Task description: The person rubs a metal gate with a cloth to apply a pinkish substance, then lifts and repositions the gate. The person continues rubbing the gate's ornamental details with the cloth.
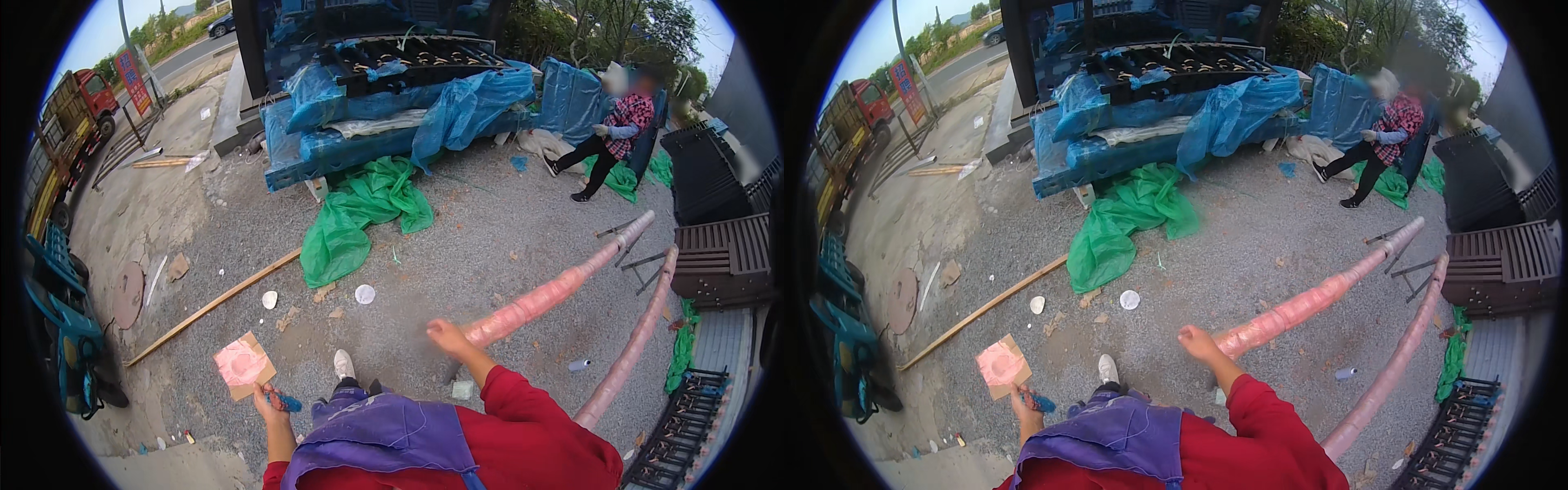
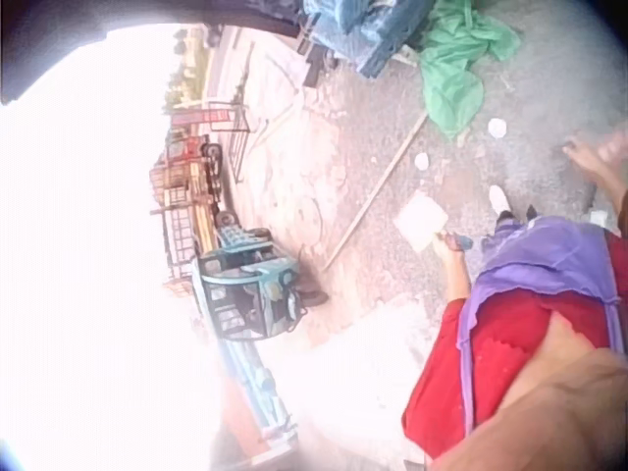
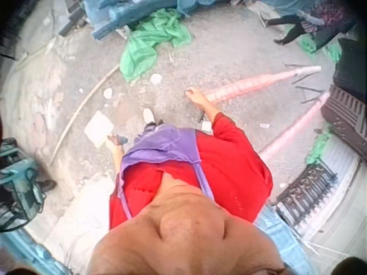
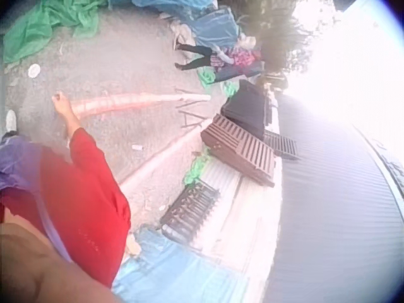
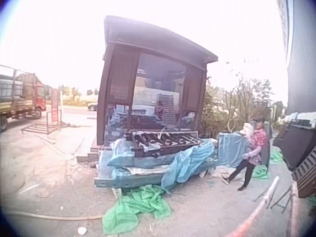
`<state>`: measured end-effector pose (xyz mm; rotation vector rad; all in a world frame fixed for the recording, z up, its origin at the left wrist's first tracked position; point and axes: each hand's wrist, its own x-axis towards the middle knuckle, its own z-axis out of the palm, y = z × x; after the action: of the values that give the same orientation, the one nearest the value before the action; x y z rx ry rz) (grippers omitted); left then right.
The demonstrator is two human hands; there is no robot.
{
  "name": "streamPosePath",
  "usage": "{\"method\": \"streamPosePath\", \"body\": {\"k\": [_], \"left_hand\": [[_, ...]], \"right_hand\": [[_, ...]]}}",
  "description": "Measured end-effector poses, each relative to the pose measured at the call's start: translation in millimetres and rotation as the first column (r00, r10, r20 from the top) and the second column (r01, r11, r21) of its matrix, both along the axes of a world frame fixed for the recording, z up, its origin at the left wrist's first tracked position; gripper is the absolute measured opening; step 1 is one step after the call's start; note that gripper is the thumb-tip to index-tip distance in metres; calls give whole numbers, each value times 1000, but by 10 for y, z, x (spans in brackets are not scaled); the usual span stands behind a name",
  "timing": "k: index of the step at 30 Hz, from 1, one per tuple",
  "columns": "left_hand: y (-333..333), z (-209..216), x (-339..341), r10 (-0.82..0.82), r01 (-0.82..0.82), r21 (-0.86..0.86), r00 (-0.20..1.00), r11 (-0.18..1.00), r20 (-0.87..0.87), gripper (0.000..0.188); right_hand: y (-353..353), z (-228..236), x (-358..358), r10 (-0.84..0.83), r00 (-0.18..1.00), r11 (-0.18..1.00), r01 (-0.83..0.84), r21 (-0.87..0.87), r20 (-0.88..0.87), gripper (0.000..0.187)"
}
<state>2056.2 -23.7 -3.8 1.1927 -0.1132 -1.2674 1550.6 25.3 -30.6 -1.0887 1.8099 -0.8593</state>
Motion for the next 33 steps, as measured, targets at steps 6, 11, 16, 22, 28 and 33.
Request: {"method": "streamPosePath", "body": {"k": [6, 11, 16, 22, 28, 33], "left_hand": [[-2114, 523, -668, -286, 286, -136, 958, 949, 19, 28], [-3765, 604, -1021, -390, 384, -182, 921, 905, 1, 29], [-4947, 724, -2416, -547, 522, -232, 835, 821, -56, 35], [-5368, 845, -2653, -380, 371, -129, 924, 919, -44, 35], [-6067, 937, -3151, -346, 334, -137, 935, 933, -76, 34], [-6857, 713, -3067, -353, 350, -62, 934, 935, -56, 37]], "right_hand": [[189, -486, -286, 190, 960, 857, -60, 512, -206, 35], [283, -668, -348, -599, 801, 648, 478, 593, 9, 32], [548, -1820, -1197, 552, 759, 696, -192, 692, -345, 25], [-2188, -940, -1946, -304, 949, 756, 187, 627, 84, 25], [-4460, -763, -3191, -398, 915, 902, 403, 153, -61, 21], [-5726, 28, -2838, -351, 934, 933, 344, 107, 60, 20]]}}
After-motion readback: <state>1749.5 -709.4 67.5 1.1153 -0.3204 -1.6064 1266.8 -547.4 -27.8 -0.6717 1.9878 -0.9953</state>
